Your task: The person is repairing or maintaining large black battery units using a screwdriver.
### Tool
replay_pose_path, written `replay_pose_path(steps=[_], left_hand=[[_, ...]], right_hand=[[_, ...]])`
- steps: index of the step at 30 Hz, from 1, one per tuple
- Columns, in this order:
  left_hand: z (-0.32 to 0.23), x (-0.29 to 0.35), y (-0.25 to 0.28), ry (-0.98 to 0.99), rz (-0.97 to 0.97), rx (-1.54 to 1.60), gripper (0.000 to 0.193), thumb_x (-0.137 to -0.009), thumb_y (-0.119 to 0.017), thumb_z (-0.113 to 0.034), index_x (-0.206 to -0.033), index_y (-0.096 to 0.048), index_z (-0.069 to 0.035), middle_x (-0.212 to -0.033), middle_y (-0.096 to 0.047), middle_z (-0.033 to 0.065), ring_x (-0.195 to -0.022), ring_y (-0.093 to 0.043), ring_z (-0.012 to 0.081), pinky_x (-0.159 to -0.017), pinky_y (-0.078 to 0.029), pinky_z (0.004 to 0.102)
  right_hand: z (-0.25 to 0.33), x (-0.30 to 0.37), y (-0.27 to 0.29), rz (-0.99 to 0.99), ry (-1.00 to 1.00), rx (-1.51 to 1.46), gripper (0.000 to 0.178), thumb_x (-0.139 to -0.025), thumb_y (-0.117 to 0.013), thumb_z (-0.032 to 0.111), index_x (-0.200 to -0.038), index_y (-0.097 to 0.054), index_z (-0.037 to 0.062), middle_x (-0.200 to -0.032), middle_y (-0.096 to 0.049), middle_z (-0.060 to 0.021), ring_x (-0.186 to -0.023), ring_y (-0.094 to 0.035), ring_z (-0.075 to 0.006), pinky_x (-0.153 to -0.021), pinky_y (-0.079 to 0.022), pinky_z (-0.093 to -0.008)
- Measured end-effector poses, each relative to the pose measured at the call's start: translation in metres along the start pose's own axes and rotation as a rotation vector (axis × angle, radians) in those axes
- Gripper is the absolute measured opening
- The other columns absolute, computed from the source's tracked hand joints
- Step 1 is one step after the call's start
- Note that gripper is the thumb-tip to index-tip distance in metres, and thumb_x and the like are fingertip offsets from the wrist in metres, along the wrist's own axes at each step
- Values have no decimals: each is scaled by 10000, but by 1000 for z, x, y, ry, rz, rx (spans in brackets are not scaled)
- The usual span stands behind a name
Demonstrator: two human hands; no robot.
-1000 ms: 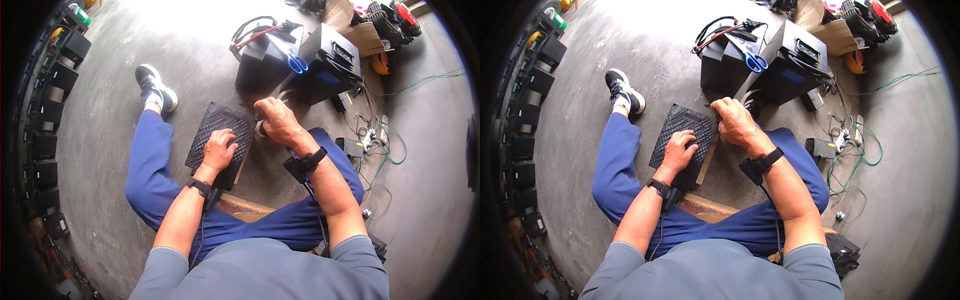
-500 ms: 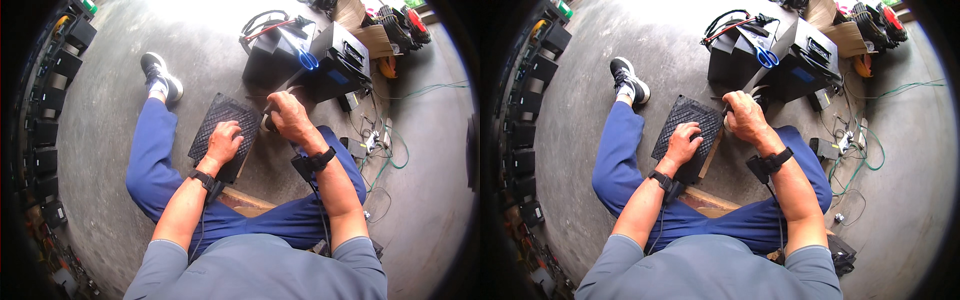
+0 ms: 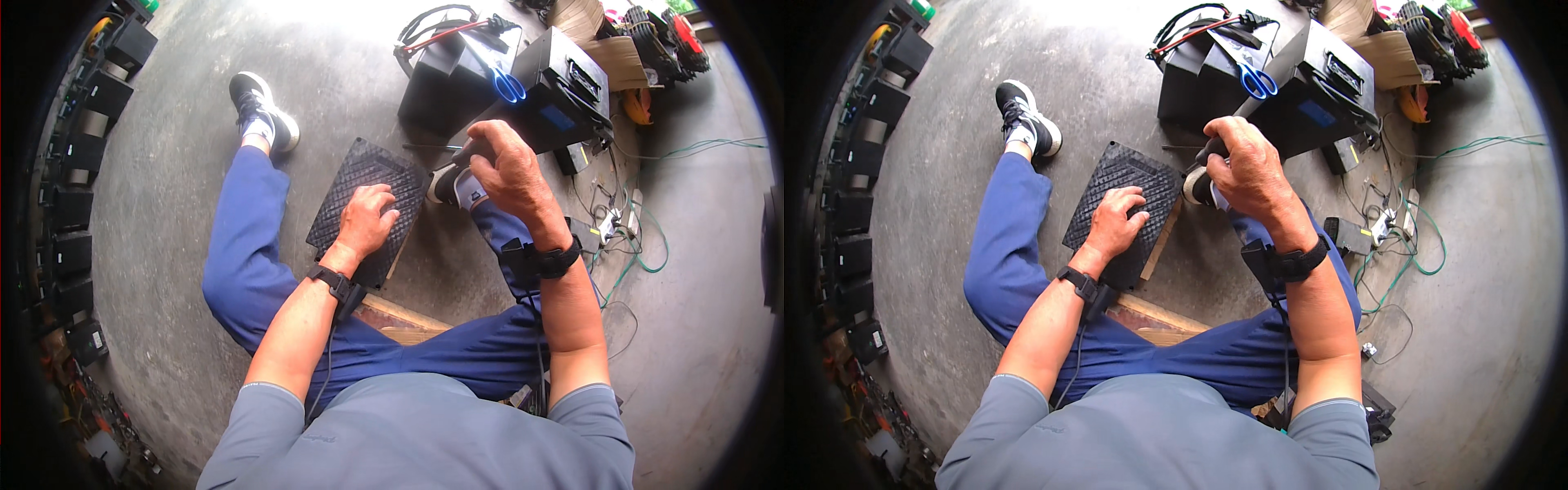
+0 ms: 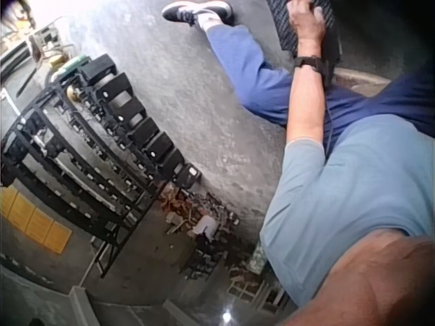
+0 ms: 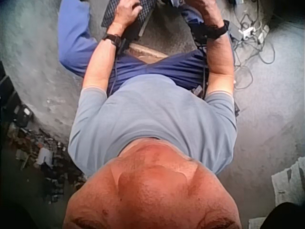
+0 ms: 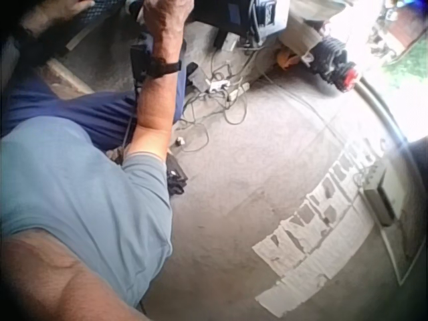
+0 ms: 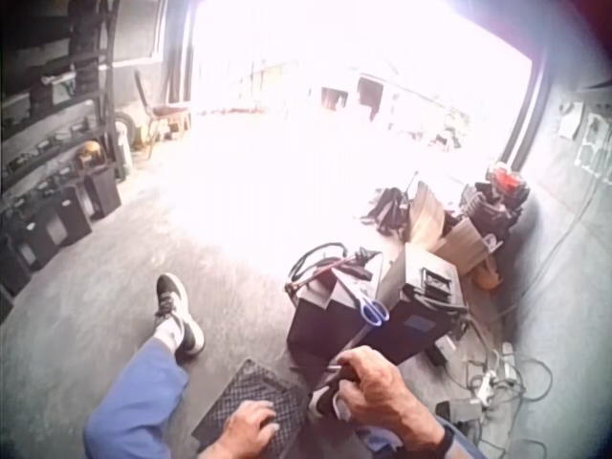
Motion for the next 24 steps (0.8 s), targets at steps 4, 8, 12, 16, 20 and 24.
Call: replay_pose_path(steps=[4, 8, 12, 16, 20, 24], left_hand=[[-1, -1, 0, 2, 2, -2, 255, -783, -780, -143, -1005, -727, -30, -1227, -695, 129, -1194, -608, 325, -1031, -492, 422], [-1, 0, 0, 19, 12, -3, 252, -784, -780, -145, -1004, -727, -32, -1231, -695, 129, -1195, -610, 324, -1032, -492, 421], [-1, -1, -1, 22, 8, 2, 254, -782, -784, -149, -1003, -727, -37, -1236, -694, 127, -1198, -609, 323, -1034, -492, 420], [-1, 0, 0, 29, 13, -1, 253, -781, -786, -150, -1002, -727, -41, -1238, -694, 126, -1202, -609, 321, -1034, -492, 418], [-1, -1, 1, 29, 12, -9, 241, -784, -785, -146, -997, -729, -47, -1238, -692, 120, -1203, -607, 317, -1030, -497, 417], [-3, 0, 3, 40, 13, -2, 228, -786, -783, -144, -986, -728, -50, -1236, -690, 116, -1200, -605, 316, -1024, -502, 419]], right_hand=[[-1, 1, 5, -7, -47, -57, 313, -779, -641, 22, -1092, -638, 20, -1030, -660, -161, -999, -660, -352, -908, -532, -430], [-6, 4, -2, 3, -65, -46, 308, -782, -645, 33, -1090, -637, 25, -1031, -658, -162, -998, -658, -355, -903, -533, -429], [-18, 7, -20, 22, -50, -19, 299, -785, -649, 40, -1084, -630, 31, -1021, -650, -164, -995, -649, -366, -896, -530, -439], [-25, 14, -40, 35, 11, 30, 306, -800, -680, 50, -1097, -610, 48, -1016, -636, -162, -992, -638, -373, -884, -527, -451], [-27, 23, -58, 64, 46, 53, 342, -821, -731, 76, -1130, -586, 62, -1036, -621, -156, -1006, -632, -371, -866, -527, -457], [-25, 25, -64, 69, 14, 99, 365, -848, -753, 122, -1156, -568, 61, -1063, -616, -163, -1011, -629, -383, -854, -530, -463]])
Point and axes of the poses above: each hand's wrist, its own x-axis away from the middle knuckle, its own y-axis out of the back of the hand, z = x × y, the point moved 5 cm from there along -x, towards the middle knuckle
